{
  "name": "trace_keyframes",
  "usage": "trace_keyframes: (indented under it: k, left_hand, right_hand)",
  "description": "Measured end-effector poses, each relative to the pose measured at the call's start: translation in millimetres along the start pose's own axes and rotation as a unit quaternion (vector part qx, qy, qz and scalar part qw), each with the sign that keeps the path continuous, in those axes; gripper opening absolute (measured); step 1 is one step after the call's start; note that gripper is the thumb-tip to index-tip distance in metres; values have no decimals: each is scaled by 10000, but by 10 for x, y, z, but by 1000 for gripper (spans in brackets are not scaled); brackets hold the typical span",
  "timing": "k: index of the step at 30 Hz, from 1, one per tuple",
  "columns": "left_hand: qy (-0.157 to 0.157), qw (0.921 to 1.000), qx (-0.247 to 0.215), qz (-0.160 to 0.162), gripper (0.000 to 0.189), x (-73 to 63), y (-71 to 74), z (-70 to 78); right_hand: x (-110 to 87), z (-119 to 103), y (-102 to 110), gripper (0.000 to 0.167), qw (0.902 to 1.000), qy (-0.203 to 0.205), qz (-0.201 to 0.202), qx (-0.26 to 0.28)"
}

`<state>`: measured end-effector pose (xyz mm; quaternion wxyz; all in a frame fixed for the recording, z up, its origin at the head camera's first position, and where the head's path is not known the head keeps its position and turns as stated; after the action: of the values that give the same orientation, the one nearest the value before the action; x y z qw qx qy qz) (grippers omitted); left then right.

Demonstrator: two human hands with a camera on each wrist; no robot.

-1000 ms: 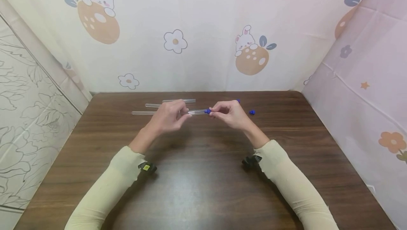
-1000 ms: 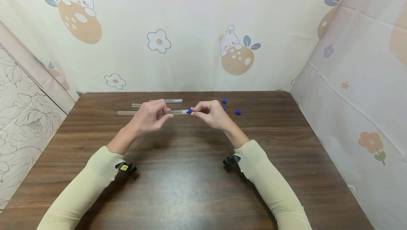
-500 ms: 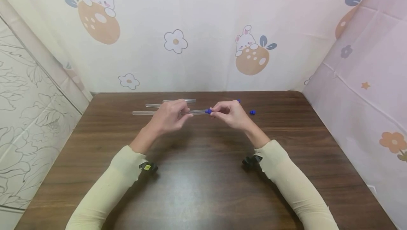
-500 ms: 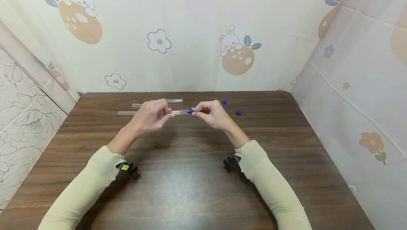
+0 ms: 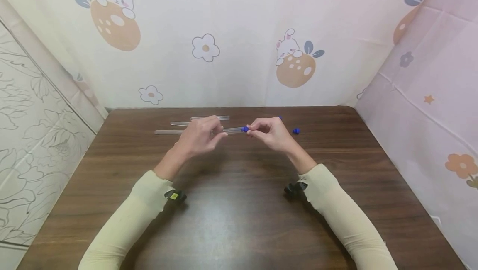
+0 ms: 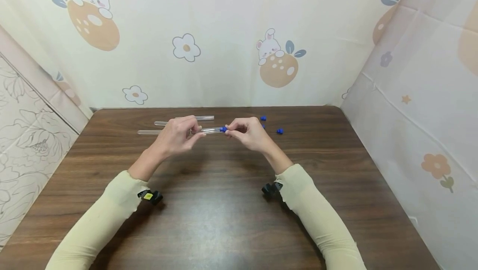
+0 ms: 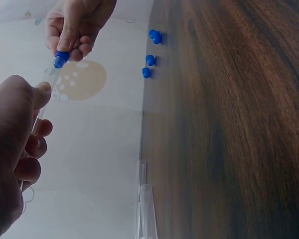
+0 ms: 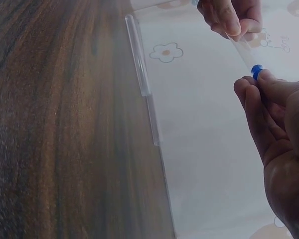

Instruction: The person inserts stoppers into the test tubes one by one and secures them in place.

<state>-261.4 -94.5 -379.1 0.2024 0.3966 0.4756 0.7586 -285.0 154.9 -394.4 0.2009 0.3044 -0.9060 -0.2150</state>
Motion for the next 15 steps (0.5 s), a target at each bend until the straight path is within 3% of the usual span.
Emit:
trace_keyframes:
  k: [9, 15]
  left_hand:
    - [255, 9996, 21, -143, 21, 26, 3, 23]
    - [241, 9996, 66, -117, 20, 37, -17, 17]
  right_hand:
    - [15, 22, 6, 10, 10000, 9, 56, 72]
    - [13, 27, 7, 9, 10000, 13, 81, 1]
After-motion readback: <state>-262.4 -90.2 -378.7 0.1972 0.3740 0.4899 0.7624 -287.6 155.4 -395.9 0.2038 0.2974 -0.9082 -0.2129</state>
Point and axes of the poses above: each hand's wrist, its own x-axis towards the middle knuckle, its own y-axis out of the back of the hand, z = x × y, the point moved 4 cm from there along x, towards the middle knuckle, and after that the axes turned 14 degrees about -z, right-handed, at the moved point
